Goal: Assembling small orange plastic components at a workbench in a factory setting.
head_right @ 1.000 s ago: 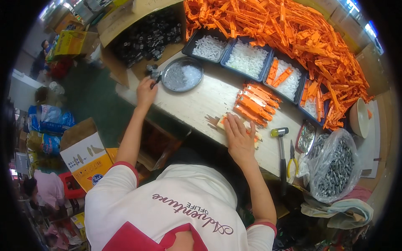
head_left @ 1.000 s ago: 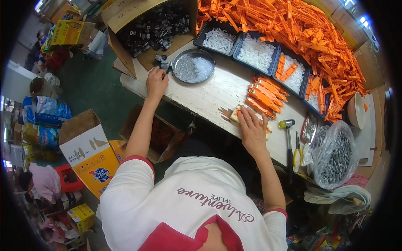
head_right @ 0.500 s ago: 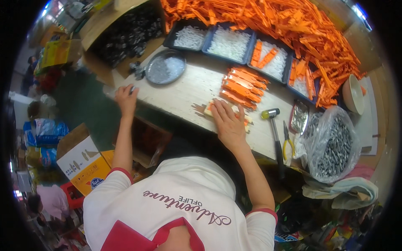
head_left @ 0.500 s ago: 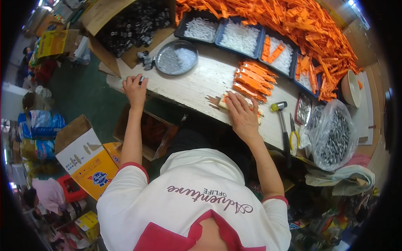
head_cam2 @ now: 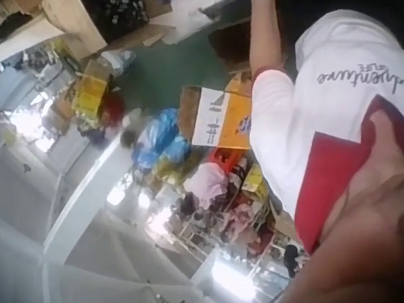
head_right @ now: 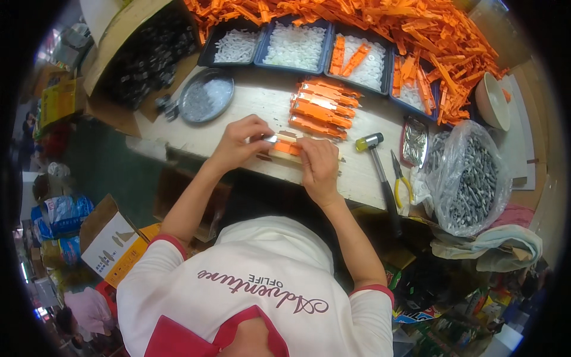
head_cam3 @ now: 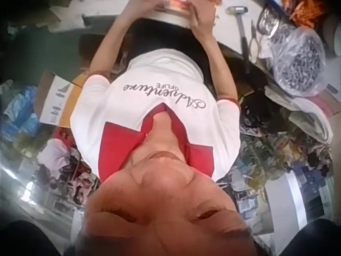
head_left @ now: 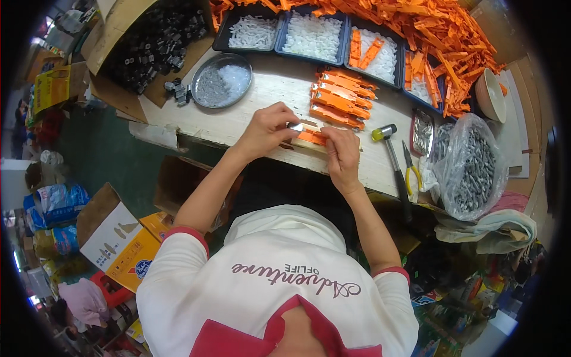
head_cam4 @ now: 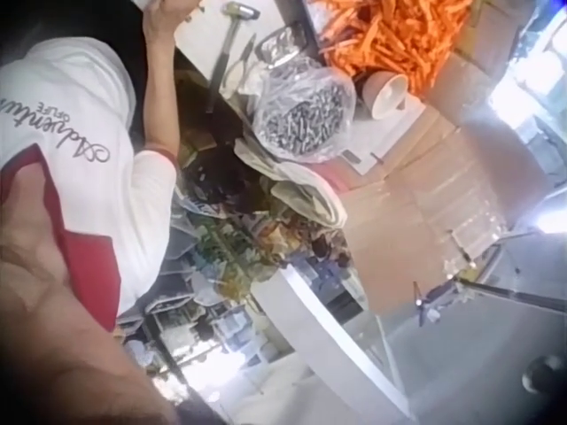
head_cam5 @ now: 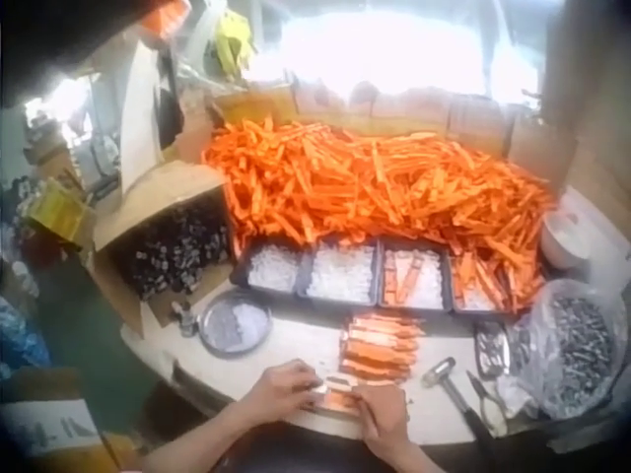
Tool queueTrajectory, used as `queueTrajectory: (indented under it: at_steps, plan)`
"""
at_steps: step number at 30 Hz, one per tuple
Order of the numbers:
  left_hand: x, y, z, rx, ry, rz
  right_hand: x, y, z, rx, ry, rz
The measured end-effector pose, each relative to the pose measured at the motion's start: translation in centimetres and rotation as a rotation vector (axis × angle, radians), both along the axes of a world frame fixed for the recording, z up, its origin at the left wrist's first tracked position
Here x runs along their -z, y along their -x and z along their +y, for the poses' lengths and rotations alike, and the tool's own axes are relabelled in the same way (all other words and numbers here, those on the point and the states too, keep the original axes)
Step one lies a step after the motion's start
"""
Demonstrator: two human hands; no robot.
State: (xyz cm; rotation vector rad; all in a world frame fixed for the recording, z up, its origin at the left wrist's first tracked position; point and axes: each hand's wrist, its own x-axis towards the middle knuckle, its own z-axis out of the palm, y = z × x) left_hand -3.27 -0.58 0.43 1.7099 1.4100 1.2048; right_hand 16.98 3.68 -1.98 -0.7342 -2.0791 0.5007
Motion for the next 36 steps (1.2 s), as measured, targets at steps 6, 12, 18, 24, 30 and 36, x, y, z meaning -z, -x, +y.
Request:
queueTrajectory:
  at_steps: [6,12,18,24,30,36]
  plan:
    - [1.0,-1.6,1.8,0.186,-0.054,0.223,-0.2,0.2,-0.1,0.031,-0.021,-0.015]
    - [1.5,-1.9,1.5,0.112,-0.101,0.168,-0.3,0.4,-0.2,0.034,-0.059,-0.052]
    - [1.9,-1.7,0.7,-0.060,0.452,-0.546,-0.3,0.4,-0.2,0.043,-0.068,-0.054]
    - [2.0,-1.9,0.9,-0.081,0.462,-0.509,-0.3,0.7,-0.1,0.069,-0.059,-0.050]
    - [0.5,-2.1,1.9,-0.074,0.544,-0.363,-0.5,0.3,0.3,0.087,0.089,-0.027]
    - [1.0,-1.4,2.4,-0.106,0.389,-0.141,-2.4,-8.0,5.6,0.389,0.033,-0.151]
